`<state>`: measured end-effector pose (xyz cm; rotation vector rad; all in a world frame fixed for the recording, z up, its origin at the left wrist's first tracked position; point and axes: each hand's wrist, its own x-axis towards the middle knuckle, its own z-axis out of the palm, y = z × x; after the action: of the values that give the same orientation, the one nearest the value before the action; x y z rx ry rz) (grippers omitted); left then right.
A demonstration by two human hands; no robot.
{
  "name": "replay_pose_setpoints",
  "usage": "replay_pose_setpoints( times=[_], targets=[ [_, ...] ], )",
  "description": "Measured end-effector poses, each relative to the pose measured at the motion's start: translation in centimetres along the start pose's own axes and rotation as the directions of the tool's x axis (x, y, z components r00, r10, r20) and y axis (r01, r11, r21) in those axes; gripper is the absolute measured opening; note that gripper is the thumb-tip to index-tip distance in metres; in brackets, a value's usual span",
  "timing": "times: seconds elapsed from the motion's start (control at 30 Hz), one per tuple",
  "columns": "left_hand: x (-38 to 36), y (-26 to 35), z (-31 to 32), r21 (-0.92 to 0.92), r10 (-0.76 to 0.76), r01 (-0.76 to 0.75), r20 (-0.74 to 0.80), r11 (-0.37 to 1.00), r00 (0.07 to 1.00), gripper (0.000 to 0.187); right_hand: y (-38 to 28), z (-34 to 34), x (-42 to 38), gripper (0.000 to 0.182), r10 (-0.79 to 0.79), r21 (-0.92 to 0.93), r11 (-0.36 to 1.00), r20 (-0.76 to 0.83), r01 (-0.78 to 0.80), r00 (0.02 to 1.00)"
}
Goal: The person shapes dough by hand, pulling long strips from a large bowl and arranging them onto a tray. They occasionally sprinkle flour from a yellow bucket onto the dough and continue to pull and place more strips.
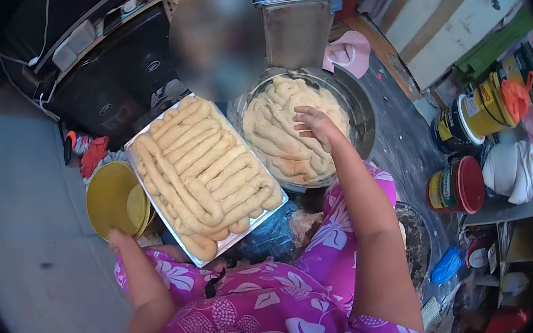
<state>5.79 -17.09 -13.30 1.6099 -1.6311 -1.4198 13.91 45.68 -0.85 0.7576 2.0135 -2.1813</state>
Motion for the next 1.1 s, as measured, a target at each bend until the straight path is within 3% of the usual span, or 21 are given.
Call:
replay_pose_setpoints(
  times=[0.03,0.07,0.17,0.23,0.27,0.3,0.33,0.37,0.5,0.57,0.6,0.67,0.77,0.87,0.9,0.93,0.97,1.0,1.03,1.07,1.1],
  targets=[
    [-2.0,1.0,0.5,0.264,0.311,-0.279,-0.087,0.923,0.946,0.048,0.1,-0.6,0.3,0.044,0.003,0.007,1.0,-0.013,-0.003,1.0],
    [-4.9,2.5,0.9,0.388,0.577,-0.506,-0.088,0.77,0.812,0.049,0.4,-1.2,0.9,0.044,0.026,-0.022,0.999,0.013,-0.026,1.0],
    [-18.8,7.7,2.7,0.025,0.934,-0.945,0.148,0.325,0.325,0.052,1.3,-2.9,3.2,0.044,0.077,-0.128,0.989,-0.004,-0.077,0.997],
    [-26.0,8.5,3.3,-0.269,0.889,-0.952,0.458,0.146,0.007,0.055,3.3,-3.8,5.8,0.048,0.077,-0.264,0.958,-0.125,-0.108,0.989],
    [-29.5,8.8,3.2,-0.299,0.827,-0.953,0.548,0.052,-0.127,0.057,5.3,-5.0,7.5,0.048,0.073,-0.266,0.958,-0.117,-0.102,0.99],
    [-32.4,8.7,3.1,-0.336,0.737,-0.941,0.627,-0.035,-0.252,0.06,8.2,-6.4,8.8,0.049,0.015,-0.516,0.853,-0.116,-0.073,0.993],
    [-34.7,8.2,3.0,-0.347,0.693,-0.937,0.663,-0.052,-0.283,0.059,11.3,-7.8,10.2,0.05,-0.044,-0.728,0.685,-0.1,-0.043,0.994],
    [-36.4,7.5,3.1,-0.359,0.647,-0.931,0.695,-0.066,-0.314,0.059,15.0,-9.1,12.2,0.054,-0.001,-0.722,0.688,-0.095,-0.068,0.995],
    [-39.6,5.0,4.0,-0.401,0.519,-0.916,0.785,0.009,-0.338,0.055,23.4,-9.8,14.3,0.06,0.045,-0.767,0.624,-0.159,-0.152,0.986],
    [-40.0,4.0,4.9,-0.386,0.454,-0.923,0.819,-0.016,-0.35,0.054,30.2,-9.4,16.8,0.069,-0.429,-0.931,0.361,-0.221,-0.058,0.876],
    [-40.2,3.6,5.4,-0.383,0.39,-0.923,0.846,-0.032,-0.364,0.054,30.0,-8.4,16.3,0.069,-0.413,-0.921,0.385,-0.233,-0.063,0.88],
    [-41.0,3.1,7.0,-0.409,0.351,-0.911,0.847,-0.051,-0.4,0.052,26.5,-5.7,13.7,0.074,-0.262,-0.766,0.643,-0.224,-0.003,0.939],
    [-43.3,2.8,10.0,-0.466,0.263,-0.883,0.846,-0.057,-0.464,0.051,24.5,-3.5,12.3,0.068,-0.129,-0.839,0.538,-0.17,-0.075,0.977],
    [-44.5,1.0,15.4,-0.56,0.222,-0.822,0.792,-0.105,-0.568,0.05,23.5,-3.8,11.0,0.057,-0.115,-0.783,0.621,-0.082,0.007,0.99],
    [-44.6,0.0,17.5,-0.557,0.064,-0.829,0.83,0.054,-0.554,0.053,23.1,-4.4,11.3,0.057,-0.11,-0.783,0.623,-0.087,0.0,0.99],
    [-44.8,-0.8,19.3,-0.522,-0.099,-0.828,0.831,0.206,-0.548,0.057,22.3,-5.2,12.3,0.049,0.032,-0.467,0.883,-0.052,-0.052,0.998],
    [-45.2,-1.7,20.8,-0.527,-0.102,-0.824,0.826,0.206,-0.554,0.057,21.3,-6.0,13.0,0.043,0.142,-0.078,0.987,0.036,-0.138,0.989],
    [-46.0,-2.6,22.0,-0.166,-0.31,-0.894,0.898,0.417,-0.311,0.062,19.1,-6.7,13.2,0.043,0.14,-0.078,0.987,0.029,-0.137,0.99],
    [-46.7,-3.5,22.8,0.242,-0.547,-0.826,0.832,0.508,-0.093,0.069,15.9,-7.2,12.9,0.037,0.134,0.092,0.984,0.188,-0.154,0.973],
    [-47.3,-4.5,23.3,0.238,-0.544,-0.826,0.834,0.512,-0.097,0.069,12.9,-7.4,12.1,0.032,0.098,0.249,0.949,0.341,-0.191,0.935],
    [-48.2,-5.7,23.6,0.515,-0.652,-0.621,0.758,0.591,0.009,0.074,10.2,-7.4,11.2,0.032,0.097,0.244,0.952,0.34,-0.187,0.935]
  ],
)
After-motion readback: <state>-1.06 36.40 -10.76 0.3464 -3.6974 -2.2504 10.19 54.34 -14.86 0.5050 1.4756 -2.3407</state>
